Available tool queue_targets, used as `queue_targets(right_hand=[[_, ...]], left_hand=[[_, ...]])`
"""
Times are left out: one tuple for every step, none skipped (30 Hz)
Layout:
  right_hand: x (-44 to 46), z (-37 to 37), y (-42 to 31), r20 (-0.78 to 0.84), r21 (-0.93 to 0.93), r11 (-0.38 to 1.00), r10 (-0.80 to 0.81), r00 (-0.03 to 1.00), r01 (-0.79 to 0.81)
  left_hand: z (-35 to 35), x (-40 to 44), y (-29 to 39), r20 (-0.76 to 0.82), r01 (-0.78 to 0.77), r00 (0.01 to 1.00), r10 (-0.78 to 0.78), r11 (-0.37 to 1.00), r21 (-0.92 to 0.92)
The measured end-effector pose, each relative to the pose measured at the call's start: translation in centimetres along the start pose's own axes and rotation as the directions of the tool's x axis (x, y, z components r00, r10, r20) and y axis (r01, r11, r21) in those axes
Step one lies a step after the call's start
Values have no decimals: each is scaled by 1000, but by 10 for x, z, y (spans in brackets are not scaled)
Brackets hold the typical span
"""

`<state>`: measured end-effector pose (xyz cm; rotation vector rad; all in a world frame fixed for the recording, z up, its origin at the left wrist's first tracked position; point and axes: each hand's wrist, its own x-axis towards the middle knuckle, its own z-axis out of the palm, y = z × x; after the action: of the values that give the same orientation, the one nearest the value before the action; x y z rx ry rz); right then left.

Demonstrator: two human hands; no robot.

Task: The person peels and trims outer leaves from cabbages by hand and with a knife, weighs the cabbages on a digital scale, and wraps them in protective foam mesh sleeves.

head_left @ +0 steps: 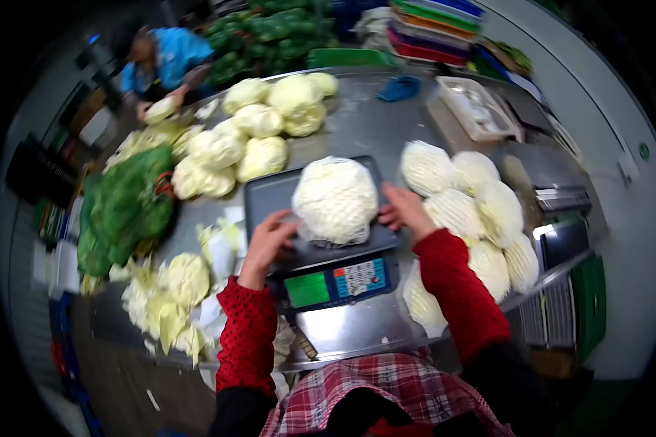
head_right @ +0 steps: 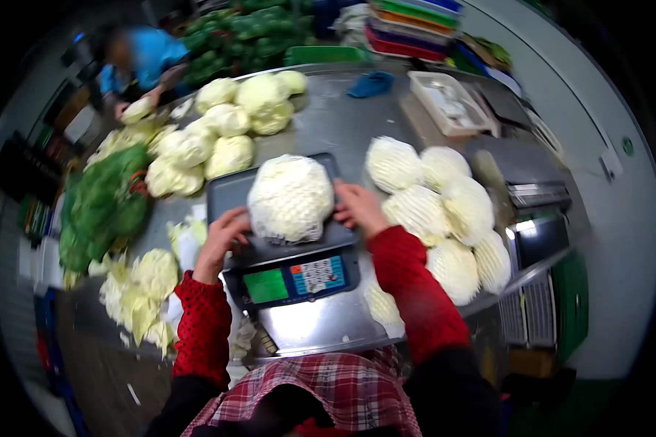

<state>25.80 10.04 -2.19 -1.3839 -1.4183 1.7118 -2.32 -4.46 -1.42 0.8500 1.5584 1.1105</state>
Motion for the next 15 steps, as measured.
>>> queue_targets(right_hand=[[9,8,7,-22,-19,998,-56,998,55],[12,29,2,-169,-126,981,-170,971,150],[37,37,15,-66,-296,881,-405,912,369],[35,50,7,-106,-356,873,-392,914,334],[35,51,1,-117,-193,922,-362,925,336],[32,43,2,-134,-189,921,-368,920,340],[30,36,3,-183,42,910,-399,898,413],[31,26,3,-220,261,848,-412,884,461],[26,3,-8,-191,242,860,-412,891,449],[26,-17,-10,-237,142,856,-458,857,497],[36,-53,-7,-228,-224,750,-661,714,623],[39,-88,-16,-148,190,851,-468,871,490],[42,-124,-25,-58,552,800,-243,968,234],[73,-175,-13,13,647,758,-122,992,84],[69,-194,-26,-49,631,770,-82,995,95]], left_hand=[[13,9,3,-175,-7,984,4,1000,-17],[30,18,9,-341,-25,940,13,999,-29],[46,35,2,-293,-175,941,168,985,1],[59,50,-6,-253,-321,915,314,947,14],[73,51,-1,-286,-340,900,330,940,16],[85,50,4,-270,-349,900,341,937,20],[95,48,9,-262,-395,887,380,919,-8],[107,47,13,-268,-431,874,404,901,-45],[125,41,27,-207,-518,842,498,854,-49],[139,43,36,-100,-514,858,505,848,-131],[154,43,49,9,-496,859,511,838,-226],[164,40,61,105,-496,841,530,834,-242],[173,40,60,224,-432,849,479,873,-228],[177,45,62,346,-364,840,418,907,-212],[180,45,61,349,-423,829,436,898,-120]])
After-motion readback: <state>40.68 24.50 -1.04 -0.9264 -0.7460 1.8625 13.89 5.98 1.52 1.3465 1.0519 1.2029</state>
